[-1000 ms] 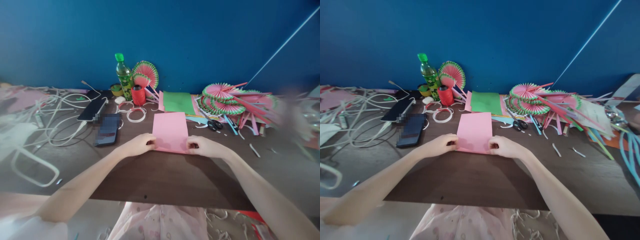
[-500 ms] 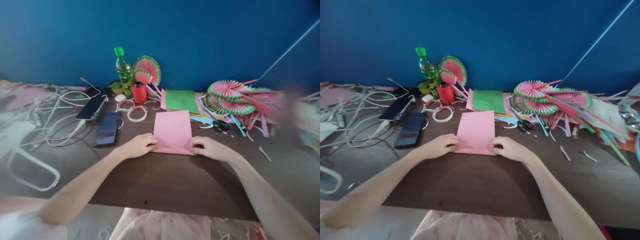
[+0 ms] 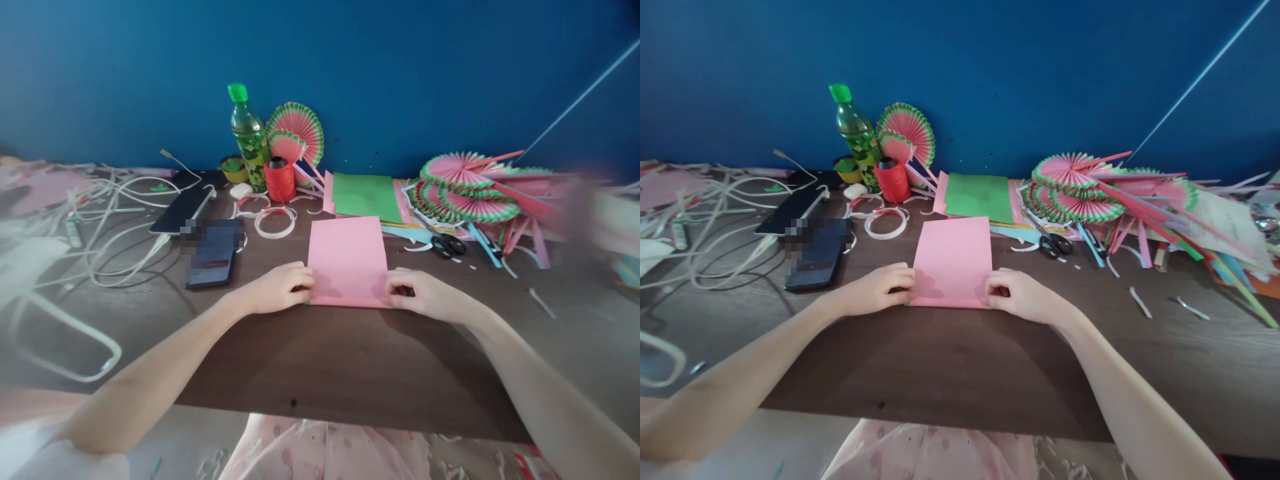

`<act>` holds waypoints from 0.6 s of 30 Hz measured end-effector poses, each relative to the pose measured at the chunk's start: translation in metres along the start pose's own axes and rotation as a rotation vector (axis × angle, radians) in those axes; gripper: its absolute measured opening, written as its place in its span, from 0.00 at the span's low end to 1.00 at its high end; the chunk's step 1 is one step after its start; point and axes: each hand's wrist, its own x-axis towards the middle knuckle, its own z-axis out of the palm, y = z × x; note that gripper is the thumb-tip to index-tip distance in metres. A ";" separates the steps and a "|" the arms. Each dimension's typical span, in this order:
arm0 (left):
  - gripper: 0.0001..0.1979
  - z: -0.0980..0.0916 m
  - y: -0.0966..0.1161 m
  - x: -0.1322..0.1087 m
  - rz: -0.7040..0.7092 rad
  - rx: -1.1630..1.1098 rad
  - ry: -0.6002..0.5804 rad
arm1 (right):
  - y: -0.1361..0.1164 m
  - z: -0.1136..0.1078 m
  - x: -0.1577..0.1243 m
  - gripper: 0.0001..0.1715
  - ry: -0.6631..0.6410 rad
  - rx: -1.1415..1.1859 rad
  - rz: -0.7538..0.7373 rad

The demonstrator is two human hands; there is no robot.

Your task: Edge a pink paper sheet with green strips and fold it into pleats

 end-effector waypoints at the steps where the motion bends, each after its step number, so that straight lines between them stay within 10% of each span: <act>1: 0.11 0.001 0.000 -0.001 0.000 0.001 0.006 | 0.000 0.000 0.000 0.14 0.005 0.001 -0.001; 18: 0.06 0.000 0.007 -0.006 -0.056 -0.091 0.016 | -0.002 0.002 -0.003 0.14 0.019 0.019 0.040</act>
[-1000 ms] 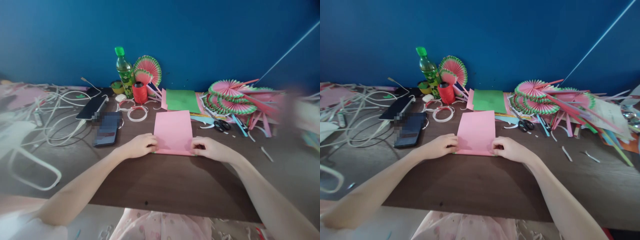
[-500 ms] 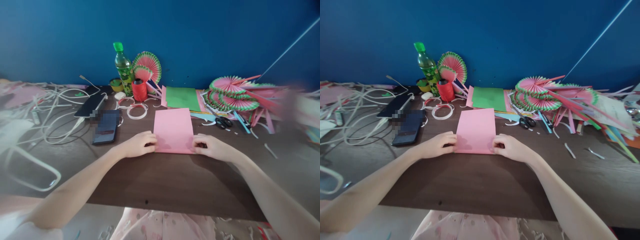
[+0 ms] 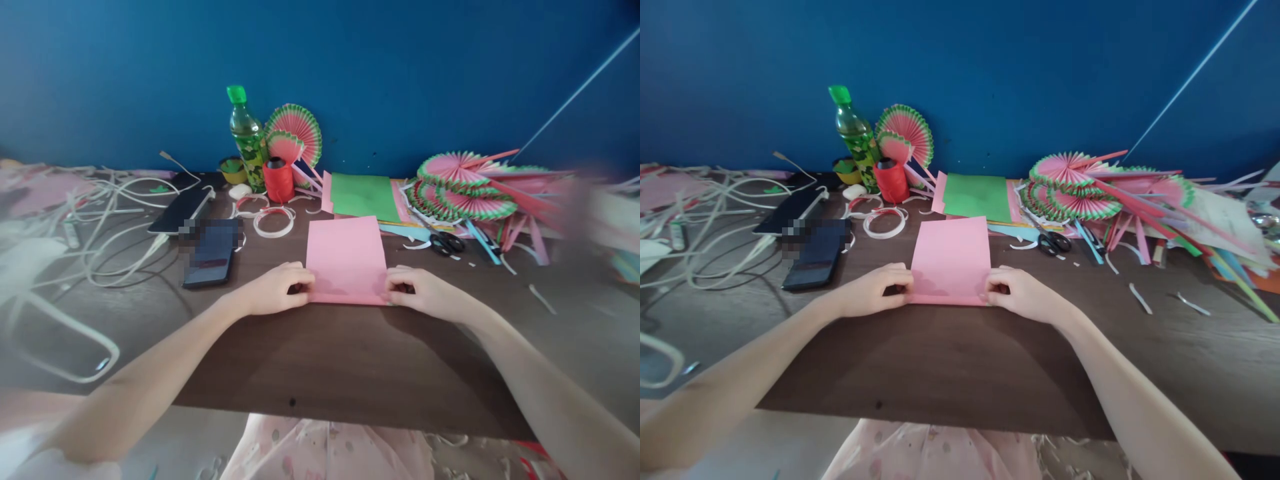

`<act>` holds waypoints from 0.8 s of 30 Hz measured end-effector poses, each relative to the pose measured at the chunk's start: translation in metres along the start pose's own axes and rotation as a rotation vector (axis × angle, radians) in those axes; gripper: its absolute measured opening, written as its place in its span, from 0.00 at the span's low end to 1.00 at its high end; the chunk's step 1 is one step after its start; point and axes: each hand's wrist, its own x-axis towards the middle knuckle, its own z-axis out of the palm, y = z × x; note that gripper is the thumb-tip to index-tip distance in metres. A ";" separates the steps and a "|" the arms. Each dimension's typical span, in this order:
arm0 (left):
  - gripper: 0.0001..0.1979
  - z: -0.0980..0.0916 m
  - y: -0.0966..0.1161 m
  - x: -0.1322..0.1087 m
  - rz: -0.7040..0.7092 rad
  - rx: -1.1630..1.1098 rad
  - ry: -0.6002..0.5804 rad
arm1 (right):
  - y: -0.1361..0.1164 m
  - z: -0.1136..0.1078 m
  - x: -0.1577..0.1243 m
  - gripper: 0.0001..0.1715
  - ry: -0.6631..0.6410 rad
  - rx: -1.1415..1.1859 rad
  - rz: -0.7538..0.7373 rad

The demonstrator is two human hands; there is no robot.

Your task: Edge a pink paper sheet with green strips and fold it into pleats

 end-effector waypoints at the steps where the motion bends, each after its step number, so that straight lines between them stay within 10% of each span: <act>1: 0.06 0.000 0.000 0.000 0.001 -0.001 0.000 | 0.000 -0.001 0.000 0.13 -0.006 0.010 0.005; 24: 0.09 0.005 -0.001 0.001 -0.056 -0.024 0.024 | 0.000 0.001 -0.004 0.11 0.023 -0.044 0.023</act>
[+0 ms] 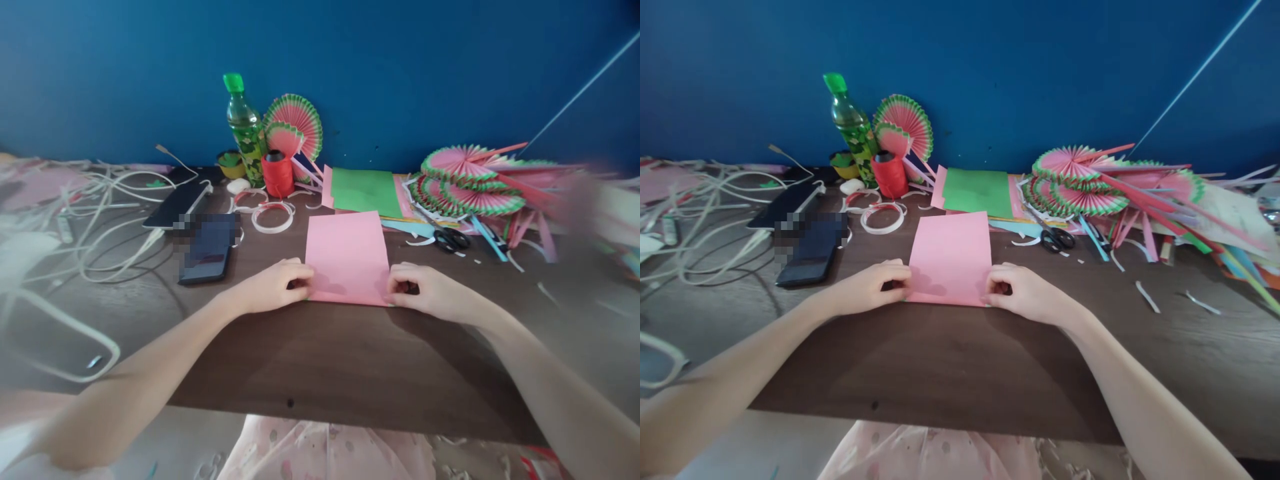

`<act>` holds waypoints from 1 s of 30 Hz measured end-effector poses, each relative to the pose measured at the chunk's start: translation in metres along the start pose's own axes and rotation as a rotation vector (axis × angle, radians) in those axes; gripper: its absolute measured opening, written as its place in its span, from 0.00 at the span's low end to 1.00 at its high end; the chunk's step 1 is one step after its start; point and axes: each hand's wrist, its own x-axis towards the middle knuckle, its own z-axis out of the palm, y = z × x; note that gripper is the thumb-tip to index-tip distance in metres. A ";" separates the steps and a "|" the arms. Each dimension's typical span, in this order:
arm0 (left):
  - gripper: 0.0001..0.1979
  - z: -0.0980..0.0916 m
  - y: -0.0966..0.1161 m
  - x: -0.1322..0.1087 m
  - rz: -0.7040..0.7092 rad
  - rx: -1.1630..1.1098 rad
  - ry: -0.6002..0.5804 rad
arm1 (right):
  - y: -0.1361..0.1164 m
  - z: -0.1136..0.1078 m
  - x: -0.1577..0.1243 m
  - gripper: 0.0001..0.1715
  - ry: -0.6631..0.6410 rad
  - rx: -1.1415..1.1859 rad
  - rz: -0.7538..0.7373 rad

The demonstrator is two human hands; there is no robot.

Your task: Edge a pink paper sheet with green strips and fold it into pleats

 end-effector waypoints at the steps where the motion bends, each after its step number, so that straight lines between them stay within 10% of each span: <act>1: 0.10 0.000 -0.001 0.000 0.022 -0.003 -0.012 | 0.000 0.000 0.000 0.11 -0.003 -0.001 -0.001; 30: 0.06 -0.001 0.003 -0.004 0.011 0.037 -0.026 | 0.004 0.001 0.001 0.11 -0.022 0.027 -0.048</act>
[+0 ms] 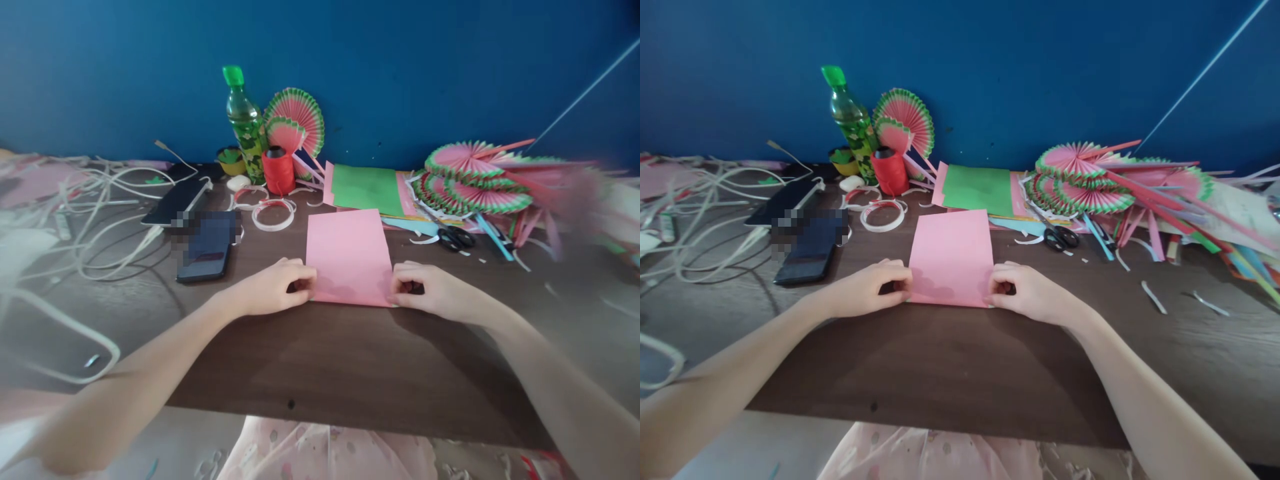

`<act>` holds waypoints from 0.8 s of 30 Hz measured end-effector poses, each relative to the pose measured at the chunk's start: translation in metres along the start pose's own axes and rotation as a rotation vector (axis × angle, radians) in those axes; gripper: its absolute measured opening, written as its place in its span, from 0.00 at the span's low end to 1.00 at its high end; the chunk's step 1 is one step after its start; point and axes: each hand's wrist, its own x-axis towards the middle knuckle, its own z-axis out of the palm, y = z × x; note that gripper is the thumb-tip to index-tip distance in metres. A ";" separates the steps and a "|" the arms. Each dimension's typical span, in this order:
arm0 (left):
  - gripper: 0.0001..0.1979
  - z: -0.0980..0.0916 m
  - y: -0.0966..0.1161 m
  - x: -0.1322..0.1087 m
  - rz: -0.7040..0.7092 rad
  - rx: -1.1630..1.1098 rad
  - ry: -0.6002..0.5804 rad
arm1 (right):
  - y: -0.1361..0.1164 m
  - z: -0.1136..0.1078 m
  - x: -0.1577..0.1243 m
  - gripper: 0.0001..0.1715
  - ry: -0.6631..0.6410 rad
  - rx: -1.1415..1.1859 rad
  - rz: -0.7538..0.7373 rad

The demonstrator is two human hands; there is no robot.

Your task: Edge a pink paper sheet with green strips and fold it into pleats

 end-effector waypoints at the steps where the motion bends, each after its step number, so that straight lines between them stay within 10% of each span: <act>1: 0.05 0.000 0.000 0.000 -0.020 0.001 0.005 | 0.000 0.000 0.000 0.11 -0.003 -0.004 -0.006; 24: 0.09 0.000 0.005 0.003 -0.007 0.000 -0.082 | -0.001 -0.002 -0.001 0.14 -0.075 -0.059 -0.037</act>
